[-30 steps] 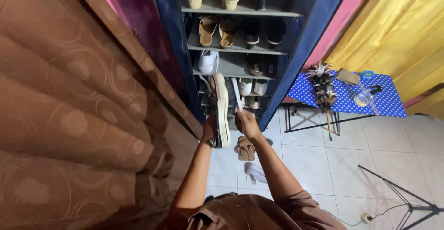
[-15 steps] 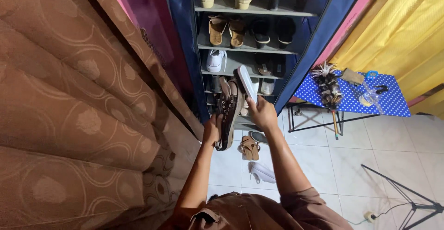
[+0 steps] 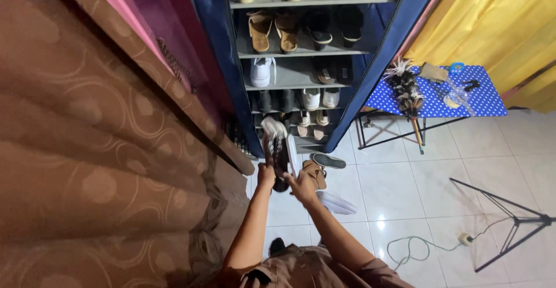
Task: The person uses a lint roller to clean several pairs of shoes stored on a blue fabric shoe rack. They remove each shoe, roll the lint roller over the upper and sole, then place the shoe back on the rack. After cleaning, they close the shoe rack and dust its exterior with a feather duster.
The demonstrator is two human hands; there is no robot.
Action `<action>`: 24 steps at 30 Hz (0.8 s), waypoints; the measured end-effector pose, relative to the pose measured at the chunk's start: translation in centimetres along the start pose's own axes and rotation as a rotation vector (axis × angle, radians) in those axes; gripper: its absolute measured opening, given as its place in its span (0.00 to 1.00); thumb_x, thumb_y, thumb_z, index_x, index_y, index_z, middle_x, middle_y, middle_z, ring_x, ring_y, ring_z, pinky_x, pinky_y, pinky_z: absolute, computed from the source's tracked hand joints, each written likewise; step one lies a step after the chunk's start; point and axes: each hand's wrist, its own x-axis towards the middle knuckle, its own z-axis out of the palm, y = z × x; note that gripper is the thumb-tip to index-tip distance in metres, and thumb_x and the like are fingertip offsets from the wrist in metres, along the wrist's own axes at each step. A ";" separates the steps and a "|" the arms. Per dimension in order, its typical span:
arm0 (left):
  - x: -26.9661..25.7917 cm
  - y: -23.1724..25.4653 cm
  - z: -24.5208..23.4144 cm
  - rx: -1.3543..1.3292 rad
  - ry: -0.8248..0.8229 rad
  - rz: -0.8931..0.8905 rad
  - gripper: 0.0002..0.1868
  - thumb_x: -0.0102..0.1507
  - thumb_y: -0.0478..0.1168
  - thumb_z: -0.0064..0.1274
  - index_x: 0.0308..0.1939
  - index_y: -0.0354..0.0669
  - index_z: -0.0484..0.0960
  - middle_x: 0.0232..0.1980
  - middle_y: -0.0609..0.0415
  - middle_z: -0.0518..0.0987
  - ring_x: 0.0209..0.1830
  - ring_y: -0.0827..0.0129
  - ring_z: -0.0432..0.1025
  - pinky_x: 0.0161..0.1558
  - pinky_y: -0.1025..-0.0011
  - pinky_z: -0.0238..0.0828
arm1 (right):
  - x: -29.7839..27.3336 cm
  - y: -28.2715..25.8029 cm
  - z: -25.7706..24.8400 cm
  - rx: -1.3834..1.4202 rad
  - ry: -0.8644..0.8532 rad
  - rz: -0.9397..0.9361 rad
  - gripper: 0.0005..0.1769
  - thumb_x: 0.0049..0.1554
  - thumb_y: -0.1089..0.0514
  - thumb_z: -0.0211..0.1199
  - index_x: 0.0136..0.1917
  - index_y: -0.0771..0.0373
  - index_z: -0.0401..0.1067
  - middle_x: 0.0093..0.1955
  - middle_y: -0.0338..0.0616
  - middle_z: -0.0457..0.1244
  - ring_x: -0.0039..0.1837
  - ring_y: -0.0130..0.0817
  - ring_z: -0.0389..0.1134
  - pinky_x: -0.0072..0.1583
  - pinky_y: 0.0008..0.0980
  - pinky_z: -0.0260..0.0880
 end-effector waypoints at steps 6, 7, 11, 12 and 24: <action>-4.5 -2.6 0.4 0.026 -0.143 -0.745 0.31 0.69 0.55 0.45 0.58 0.26 0.68 0.50 0.28 0.80 0.46 0.40 0.76 0.46 0.50 0.72 | -2.7 2.3 0.6 0.553 -0.152 0.501 0.20 0.56 0.44 0.65 0.54 0.59 0.69 0.47 0.39 0.70 0.43 0.38 0.75 0.43 0.40 0.78; -5.1 -2.9 0.6 0.026 -0.141 -0.755 0.31 0.69 0.55 0.45 0.58 0.26 0.68 0.50 0.28 0.80 0.46 0.40 0.76 0.46 0.50 0.72 | -2.7 3.4 0.8 0.549 -0.155 0.510 0.20 0.56 0.44 0.65 0.54 0.59 0.69 0.47 0.39 0.70 0.43 0.38 0.75 0.43 0.40 0.78; -7.0 -4.0 1.5 0.159 -0.167 -0.810 0.31 0.68 0.54 0.47 0.61 0.26 0.66 0.53 0.30 0.78 0.50 0.47 0.77 0.51 0.55 0.74 | -2.0 7.7 1.2 0.670 -0.166 0.532 0.21 0.55 0.48 0.69 0.54 0.64 0.72 0.45 0.46 0.71 0.43 0.39 0.75 0.44 0.39 0.78; -7.5 -4.3 2.0 0.202 -0.187 -0.844 0.32 0.69 0.55 0.45 0.62 0.27 0.64 0.54 0.30 0.77 0.51 0.47 0.76 0.52 0.56 0.72 | -1.8 8.7 1.1 0.693 -0.158 0.545 0.22 0.55 0.49 0.69 0.54 0.69 0.72 0.45 0.49 0.71 0.43 0.40 0.75 0.44 0.39 0.79; -7.0 -11.9 8.2 -0.122 -0.248 -0.766 0.22 0.66 0.49 0.53 0.56 0.35 0.78 0.47 0.41 0.82 0.42 0.57 0.77 0.38 0.61 0.75 | 9.3 24.7 3.5 0.741 -0.080 0.574 0.16 0.60 0.52 0.67 0.45 0.70 0.79 0.33 0.46 0.66 0.30 0.35 0.65 0.32 0.33 0.66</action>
